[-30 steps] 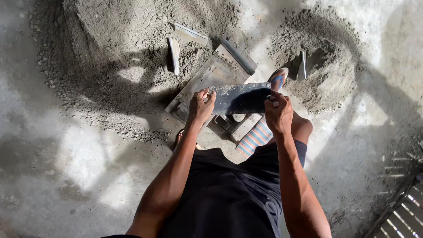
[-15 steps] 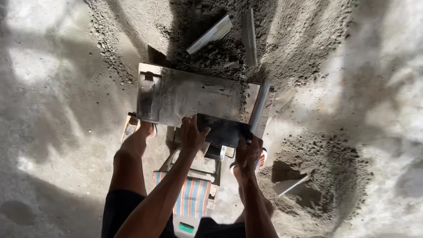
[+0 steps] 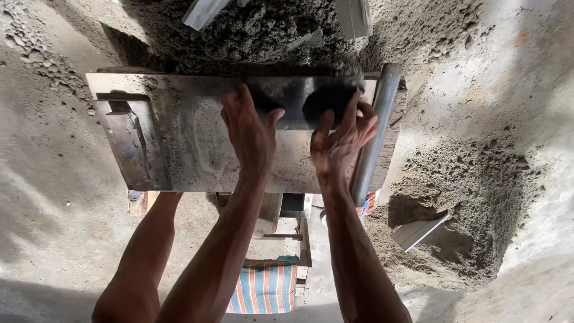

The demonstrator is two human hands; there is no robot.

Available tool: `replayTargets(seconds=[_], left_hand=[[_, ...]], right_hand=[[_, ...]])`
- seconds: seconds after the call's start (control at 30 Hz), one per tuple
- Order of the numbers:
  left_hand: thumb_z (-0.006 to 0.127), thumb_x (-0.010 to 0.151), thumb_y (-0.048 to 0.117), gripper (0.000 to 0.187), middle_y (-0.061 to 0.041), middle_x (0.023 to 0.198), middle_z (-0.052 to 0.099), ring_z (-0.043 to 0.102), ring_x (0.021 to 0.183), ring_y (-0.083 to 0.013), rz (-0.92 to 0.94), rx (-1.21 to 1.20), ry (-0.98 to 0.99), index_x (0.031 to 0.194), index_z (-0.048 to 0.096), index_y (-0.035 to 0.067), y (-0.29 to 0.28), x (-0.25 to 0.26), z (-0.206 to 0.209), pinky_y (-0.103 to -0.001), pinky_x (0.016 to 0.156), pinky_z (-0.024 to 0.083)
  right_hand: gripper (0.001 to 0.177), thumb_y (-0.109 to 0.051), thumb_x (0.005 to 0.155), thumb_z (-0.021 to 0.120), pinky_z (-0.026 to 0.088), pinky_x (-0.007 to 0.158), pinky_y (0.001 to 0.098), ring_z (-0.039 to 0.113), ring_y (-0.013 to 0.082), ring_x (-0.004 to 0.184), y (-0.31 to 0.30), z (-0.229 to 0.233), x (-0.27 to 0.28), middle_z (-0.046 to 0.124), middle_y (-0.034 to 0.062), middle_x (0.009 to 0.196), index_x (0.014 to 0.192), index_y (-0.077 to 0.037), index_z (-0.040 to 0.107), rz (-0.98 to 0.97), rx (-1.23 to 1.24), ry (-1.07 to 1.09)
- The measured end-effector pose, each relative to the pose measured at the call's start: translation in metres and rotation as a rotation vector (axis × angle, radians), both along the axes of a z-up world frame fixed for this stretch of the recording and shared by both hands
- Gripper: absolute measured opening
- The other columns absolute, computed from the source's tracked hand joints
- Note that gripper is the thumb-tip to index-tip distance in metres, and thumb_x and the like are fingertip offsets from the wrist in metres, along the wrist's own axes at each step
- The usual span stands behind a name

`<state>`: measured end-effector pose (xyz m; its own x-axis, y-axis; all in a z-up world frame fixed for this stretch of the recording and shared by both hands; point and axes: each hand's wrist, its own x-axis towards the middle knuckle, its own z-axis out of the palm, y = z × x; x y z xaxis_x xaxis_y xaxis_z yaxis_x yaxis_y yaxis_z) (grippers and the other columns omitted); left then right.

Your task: The person scoops wet concrete into a metal mold using a trowel, levels the surface, and compacts it with a hand roller. They then flip the mold to release a formed concrete brick onto the ground and repeat the process.

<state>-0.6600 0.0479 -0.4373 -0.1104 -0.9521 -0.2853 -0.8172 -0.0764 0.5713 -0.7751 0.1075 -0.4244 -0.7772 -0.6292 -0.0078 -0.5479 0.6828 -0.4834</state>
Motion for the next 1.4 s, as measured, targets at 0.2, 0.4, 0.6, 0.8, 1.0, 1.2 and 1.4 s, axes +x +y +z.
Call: replayTargets(seconds=[0.2, 0.4, 0.6, 0.8, 1.0, 1.2, 1.4], left_hand=[[0.070, 0.081, 0.035, 0.074, -0.023, 0.112, 0.040, 0.041, 0.112, -0.0429, 0.050, 0.055, 0.035, 0.132, 0.039, -0.009, -0.012, 0.040, 0.032, -0.058, 0.090, 0.038], [0.062, 0.085, 0.044, 0.077, -0.029, 0.132, 0.035, 0.034, 0.124, -0.0465, 0.009, 0.041, 0.080, 0.141, 0.028, 0.003, 0.009, 0.071, 0.001, -0.060, 0.094, 0.039], [0.068, 0.080, 0.046, 0.078, -0.020, 0.116, 0.042, 0.048, 0.106, -0.0341, -0.109, -0.200, 0.066, 0.131, 0.040, -0.006, 0.024, 0.082, -0.042, -0.047, 0.089, 0.043], [0.066, 0.085, 0.041, 0.075, -0.022, 0.114, 0.036, 0.047, 0.103, -0.0345, -0.174, -0.200, 0.079, 0.131, 0.034, -0.009, 0.033, 0.097, -0.047, -0.044, 0.073, 0.052], [0.061, 0.085, 0.053, 0.082, -0.022, 0.122, 0.040, 0.036, 0.122, -0.0400, -0.255, -0.414, 0.133, 0.136, 0.029, -0.003, 0.037, 0.131, -0.030, -0.055, 0.094, 0.040], [0.051, 0.092, 0.017, 0.017, -0.010, 0.069, 0.062, 0.064, 0.063, -0.0241, -0.481, 0.051, 0.322, 0.094, 0.065, 0.008, 0.073, 0.177, 0.001, -0.039, 0.050, 0.046], [0.064, 0.079, 0.035, 0.052, -0.012, 0.097, 0.067, 0.068, 0.076, -0.0242, -0.497, 0.815, -0.015, 0.126, 0.054, 0.017, 0.109, 0.219, 0.000, -0.039, 0.057, 0.059]], right_hand=[[0.045, -0.015, 0.081, 0.056, 0.034, 0.085, 0.0408, 0.049, 0.0343, 0.088, -0.004, 0.020, 0.029, 0.051, 0.0142, 0.100, 0.123, 0.000, 0.055, 0.083, -0.018, -0.040], [0.045, -0.026, 0.093, 0.044, 0.034, 0.080, 0.0380, 0.045, 0.0280, 0.085, 0.024, -0.030, 0.051, 0.046, 0.0119, 0.106, 0.132, -0.006, 0.048, 0.176, -0.202, 0.146], [0.042, -0.028, 0.095, 0.044, 0.036, 0.078, 0.0398, 0.045, 0.0290, 0.084, 0.035, -0.042, 0.059, 0.046, 0.0143, 0.105, 0.127, -0.001, 0.049, 0.186, -0.331, 0.331], [0.041, -0.026, 0.092, 0.049, 0.039, 0.066, 0.0451, 0.047, 0.0356, 0.081, 0.064, -0.033, 0.056, 0.045, 0.0163, 0.102, 0.123, 0.002, 0.050, 0.318, -0.397, 0.299], [0.034, -0.023, 0.086, 0.056, 0.053, 0.065, 0.0466, 0.064, 0.0364, 0.084, 0.100, -0.010, 0.037, 0.058, 0.0181, 0.100, 0.117, -0.009, 0.054, 0.182, -0.118, 0.307], [0.028, -0.035, 0.089, 0.056, 0.044, 0.039, 0.0347, 0.060, 0.0199, 0.047, 0.172, 0.040, 0.045, 0.059, 0.0054, 0.056, 0.083, -0.010, 0.066, 0.341, 0.153, -0.260], [0.051, -0.022, 0.079, 0.066, 0.059, 0.062, 0.0398, 0.068, 0.0319, 0.086, 0.192, 0.033, 0.038, 0.065, 0.0211, 0.108, 0.125, -0.004, 0.054, 0.459, 0.896, -0.791]])
